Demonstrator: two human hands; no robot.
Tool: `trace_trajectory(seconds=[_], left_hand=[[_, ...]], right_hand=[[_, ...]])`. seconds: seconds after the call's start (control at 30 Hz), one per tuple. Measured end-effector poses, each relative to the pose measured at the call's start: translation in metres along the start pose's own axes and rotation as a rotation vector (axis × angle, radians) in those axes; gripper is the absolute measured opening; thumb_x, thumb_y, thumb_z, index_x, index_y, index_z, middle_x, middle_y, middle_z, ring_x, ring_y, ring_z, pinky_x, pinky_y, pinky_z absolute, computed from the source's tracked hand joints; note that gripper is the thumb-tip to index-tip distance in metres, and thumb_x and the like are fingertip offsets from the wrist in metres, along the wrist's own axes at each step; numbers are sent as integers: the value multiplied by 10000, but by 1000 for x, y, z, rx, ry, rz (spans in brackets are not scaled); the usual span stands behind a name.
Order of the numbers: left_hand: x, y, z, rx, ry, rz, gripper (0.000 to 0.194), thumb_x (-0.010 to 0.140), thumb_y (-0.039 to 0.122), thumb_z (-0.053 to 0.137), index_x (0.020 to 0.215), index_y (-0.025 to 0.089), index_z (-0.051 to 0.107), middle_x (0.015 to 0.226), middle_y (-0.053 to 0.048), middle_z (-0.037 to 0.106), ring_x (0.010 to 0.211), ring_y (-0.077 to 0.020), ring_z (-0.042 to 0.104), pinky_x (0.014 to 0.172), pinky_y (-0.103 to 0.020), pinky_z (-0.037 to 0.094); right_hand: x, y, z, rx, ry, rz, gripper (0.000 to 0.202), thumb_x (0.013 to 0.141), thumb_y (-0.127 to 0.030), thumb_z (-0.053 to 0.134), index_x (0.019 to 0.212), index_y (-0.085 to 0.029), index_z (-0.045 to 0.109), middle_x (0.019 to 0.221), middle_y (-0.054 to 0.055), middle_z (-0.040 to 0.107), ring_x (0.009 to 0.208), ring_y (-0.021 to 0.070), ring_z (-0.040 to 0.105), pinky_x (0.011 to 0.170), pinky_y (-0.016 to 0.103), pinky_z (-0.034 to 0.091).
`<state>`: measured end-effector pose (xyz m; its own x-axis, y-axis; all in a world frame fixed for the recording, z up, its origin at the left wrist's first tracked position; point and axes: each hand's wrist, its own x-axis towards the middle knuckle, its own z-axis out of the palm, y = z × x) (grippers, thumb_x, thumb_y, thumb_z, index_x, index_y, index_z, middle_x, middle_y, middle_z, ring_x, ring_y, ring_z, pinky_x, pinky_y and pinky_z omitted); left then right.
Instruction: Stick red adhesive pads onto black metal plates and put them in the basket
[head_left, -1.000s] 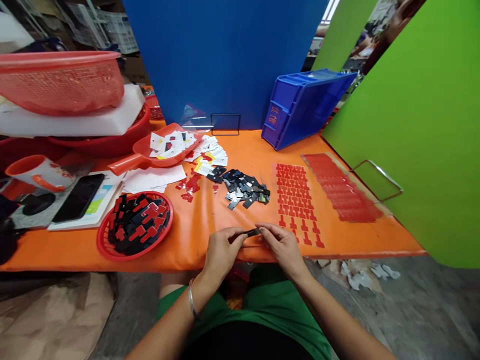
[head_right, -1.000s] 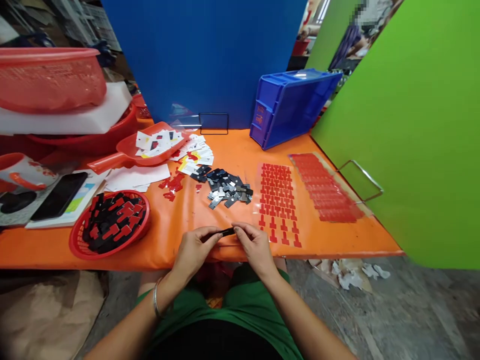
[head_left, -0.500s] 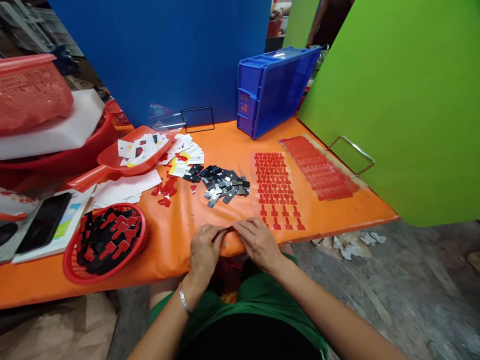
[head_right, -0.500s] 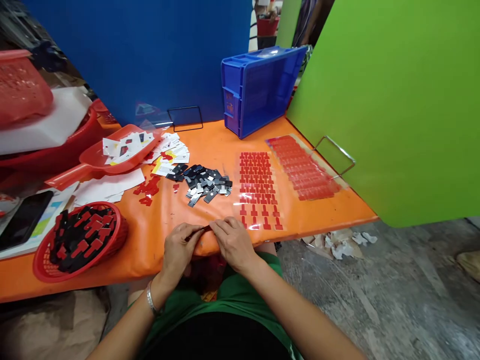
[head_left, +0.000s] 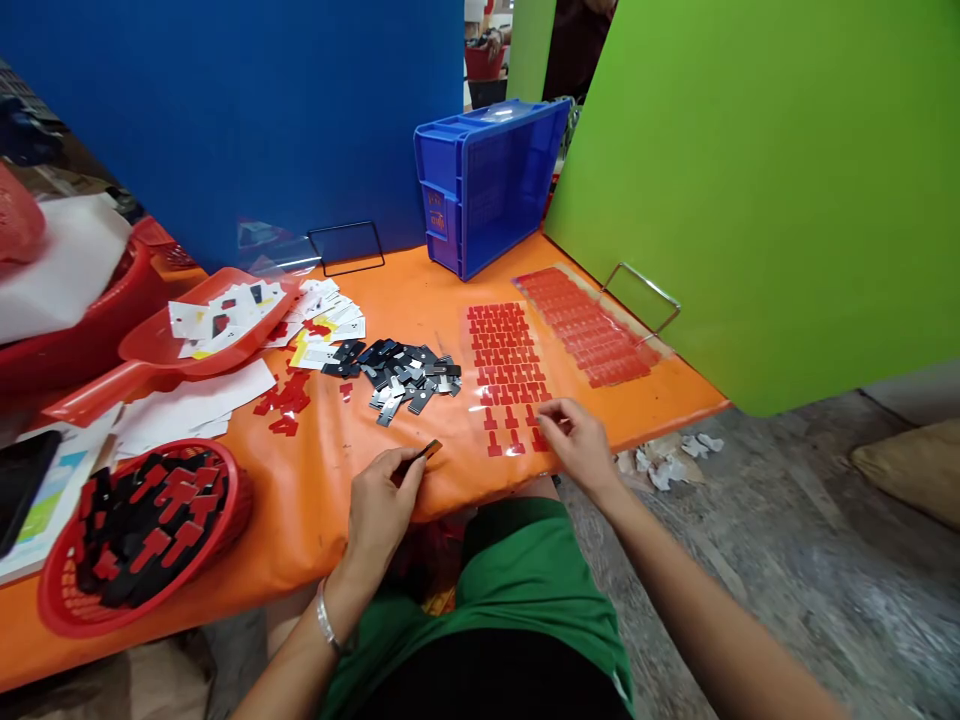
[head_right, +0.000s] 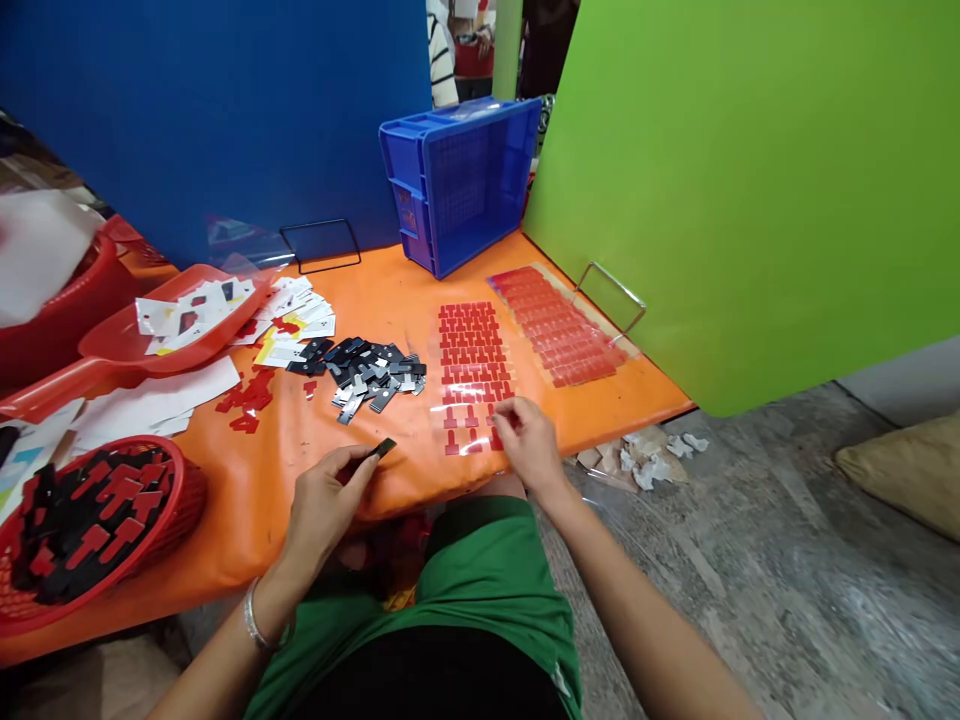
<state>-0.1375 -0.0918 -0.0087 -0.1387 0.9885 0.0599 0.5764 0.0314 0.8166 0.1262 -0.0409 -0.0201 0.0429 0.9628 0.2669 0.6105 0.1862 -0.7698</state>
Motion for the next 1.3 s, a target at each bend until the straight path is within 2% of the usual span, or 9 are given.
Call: trace_trajectory(seconds=[0.13, 0.27, 0.4, 0.5, 0.73, 0.93, 1.03, 1.2, 1.3], left_hand=[[9, 9, 16, -310, -107, -187, 256, 782, 387, 618, 900, 167, 672, 847, -46, 709, 766, -183, 663, 720, -290, 524], [17, 20, 31, -661, -197, -359, 304, 707, 388, 704, 850, 132, 622, 761, -65, 703, 667, -164, 669, 670, -298, 557], [26, 35, 35, -778, -200, -505, 311, 690, 335, 750, 838, 131, 569, 756, -82, 711, 613, -146, 669, 621, -289, 572], [35, 42, 40, -801, -205, -515, 269, 731, 282, 727, 860, 133, 543, 766, -87, 714, 587, -137, 664, 594, -287, 575], [66, 50, 62, -842, -219, -507, 101, 819, 130, 607, 867, 127, 518, 702, -56, 690, 563, -116, 658, 585, -262, 571], [85, 55, 74, -830, -202, -481, 75, 826, 96, 588, 826, 127, 520, 671, -32, 660, 519, -89, 630, 578, -231, 551], [90, 54, 79, -813, -188, -482, 68, 832, 77, 569, 816, 125, 522, 690, -40, 662, 516, -84, 622, 578, -226, 539], [95, 52, 82, -813, -215, -503, 98, 829, 49, 559, 782, 123, 514, 671, -36, 645, 528, -90, 625, 614, -241, 542], [97, 50, 83, -817, -220, -521, 109, 842, 31, 525, 777, 118, 514, 688, -43, 647, 537, -92, 630, 613, -240, 543]], right_hand=[[21, 18, -8, -24, -25, 28, 89, 785, -252, 527, 769, -185, 584, 762, 31, 625, 695, 165, 571, 677, 289, 456], [38, 6, 13, -61, -89, -85, 107, 786, -184, 496, 739, -187, 591, 777, 43, 613, 738, 174, 567, 709, 295, 443], [57, -5, 33, -148, -141, -133, 131, 776, -125, 493, 733, -178, 605, 783, 54, 609, 767, 180, 557, 742, 297, 432], [70, -6, 39, -220, -207, -126, 110, 768, -120, 527, 715, -178, 604, 790, 47, 612, 768, 172, 552, 737, 281, 421], [86, -10, 39, -340, -363, -70, 98, 721, -106, 569, 660, -182, 566, 740, 23, 613, 673, 145, 532, 586, 228, 361], [75, -9, 42, -343, -247, -111, 86, 784, -150, 563, 815, -168, 641, 861, 63, 620, 781, 174, 552, 691, 263, 411], [68, -9, 45, -357, -216, -143, 146, 820, -157, 523, 756, -171, 653, 858, 82, 613, 824, 201, 548, 740, 296, 420], [64, -11, 49, -381, -160, -158, 129, 789, -118, 490, 743, -184, 591, 848, 88, 595, 848, 229, 517, 735, 322, 414], [62, -8, 48, -289, -136, -181, 109, 764, -117, 478, 710, -196, 528, 786, 65, 571, 801, 217, 511, 734, 329, 411]])
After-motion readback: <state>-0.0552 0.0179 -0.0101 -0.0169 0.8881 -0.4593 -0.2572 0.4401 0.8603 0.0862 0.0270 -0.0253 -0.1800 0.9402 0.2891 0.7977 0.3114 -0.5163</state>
